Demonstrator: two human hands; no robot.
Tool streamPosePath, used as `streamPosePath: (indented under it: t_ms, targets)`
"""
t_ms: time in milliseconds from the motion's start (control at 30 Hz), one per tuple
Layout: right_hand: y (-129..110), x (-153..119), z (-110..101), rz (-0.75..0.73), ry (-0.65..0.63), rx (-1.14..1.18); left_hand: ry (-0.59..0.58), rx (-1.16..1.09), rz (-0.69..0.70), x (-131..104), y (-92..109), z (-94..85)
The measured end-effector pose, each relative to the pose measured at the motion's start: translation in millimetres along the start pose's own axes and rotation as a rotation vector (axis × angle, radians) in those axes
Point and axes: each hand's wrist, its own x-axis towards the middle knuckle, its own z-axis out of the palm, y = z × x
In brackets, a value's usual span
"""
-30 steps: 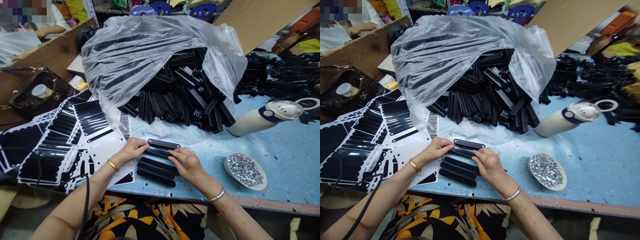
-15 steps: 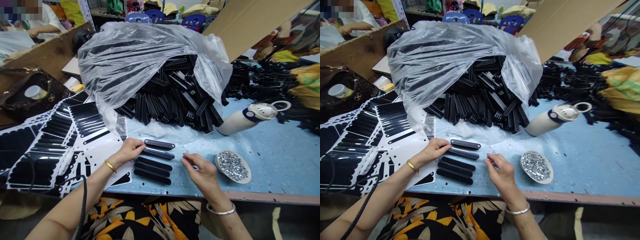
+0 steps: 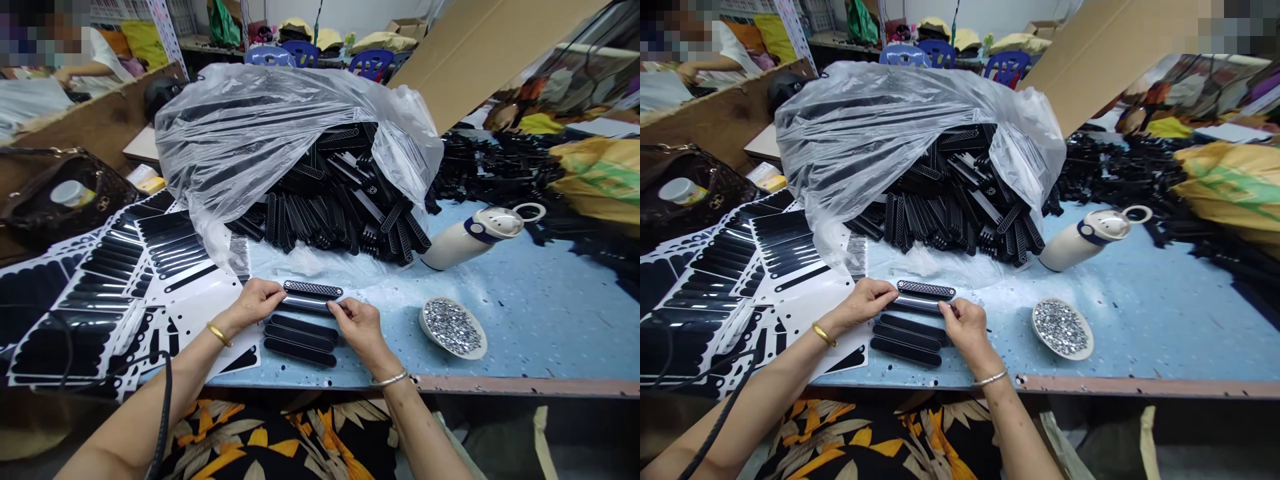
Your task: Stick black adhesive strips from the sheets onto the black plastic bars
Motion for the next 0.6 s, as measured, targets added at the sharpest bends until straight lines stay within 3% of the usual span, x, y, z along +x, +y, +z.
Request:
streamPosePath:
  t_ms: [367,600]
  targets:
    - [-3,8,-17,-0.019,-0.089,-0.007,-0.024,-0.023,0.014,1,-4,0.8]
    - [-27,7,9,-0.148,-0.028,-0.201,-0.016,0.057,0.056,1,-3,8.0]
